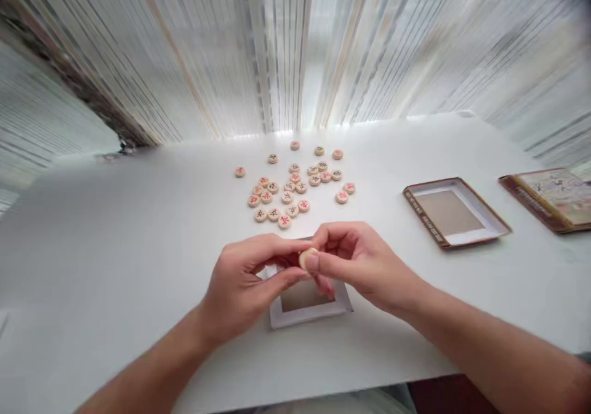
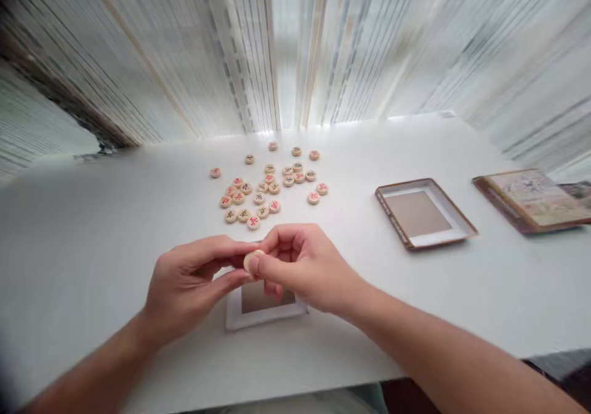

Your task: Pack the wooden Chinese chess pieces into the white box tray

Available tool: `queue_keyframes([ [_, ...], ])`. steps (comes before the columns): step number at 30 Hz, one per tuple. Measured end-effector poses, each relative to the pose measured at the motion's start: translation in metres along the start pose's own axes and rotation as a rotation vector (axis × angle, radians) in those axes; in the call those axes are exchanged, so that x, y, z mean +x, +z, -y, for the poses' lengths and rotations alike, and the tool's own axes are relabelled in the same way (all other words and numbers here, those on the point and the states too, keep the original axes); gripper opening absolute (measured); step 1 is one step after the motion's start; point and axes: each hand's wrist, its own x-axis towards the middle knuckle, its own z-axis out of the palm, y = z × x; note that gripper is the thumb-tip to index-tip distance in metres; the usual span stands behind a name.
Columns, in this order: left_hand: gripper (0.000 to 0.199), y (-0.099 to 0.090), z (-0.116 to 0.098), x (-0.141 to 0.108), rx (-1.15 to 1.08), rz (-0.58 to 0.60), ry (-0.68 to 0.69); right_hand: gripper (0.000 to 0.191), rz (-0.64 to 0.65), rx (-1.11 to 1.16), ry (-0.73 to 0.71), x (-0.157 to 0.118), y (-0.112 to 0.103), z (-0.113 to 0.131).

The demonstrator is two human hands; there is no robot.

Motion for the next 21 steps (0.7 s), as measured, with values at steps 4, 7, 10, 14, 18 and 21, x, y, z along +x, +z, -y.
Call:
queue_keyframes([
  [4, 0.034, -0.0003, -0.0009, 0.0000, -0.017, -0.017, -0.011, 0.028, 0.007, 0.017, 0.006, -0.0006, -0.0013, 0.0027],
  [7, 0.034, 0.0002, -0.0021, 0.0004, -0.048, -0.035, -0.023, 0.027, 0.024, 0.048, 0.011, -0.0005, -0.0023, 0.0036],
  [10, 0.035, 0.0002, -0.0029, 0.0007, -0.076, -0.051, -0.035, 0.031, 0.037, 0.100, 0.029, 0.0005, -0.0013, 0.0045],
  [14, 0.033, -0.0012, -0.0033, 0.0006, -0.096, -0.067, -0.062, 0.032, 0.054, 0.146, 0.037, 0.0022, 0.0010, 0.0061],
  [18, 0.031, -0.0025, -0.0035, 0.0007, -0.130, -0.076, -0.097, 0.019, 0.082, 0.121, -0.029, 0.0023, -0.0012, 0.0051],
  [21, 0.033, -0.0028, -0.0031, 0.0008, -0.131, -0.083, -0.099, 0.017, 0.082, 0.088, -0.061, 0.0018, -0.0036, 0.0030],
])
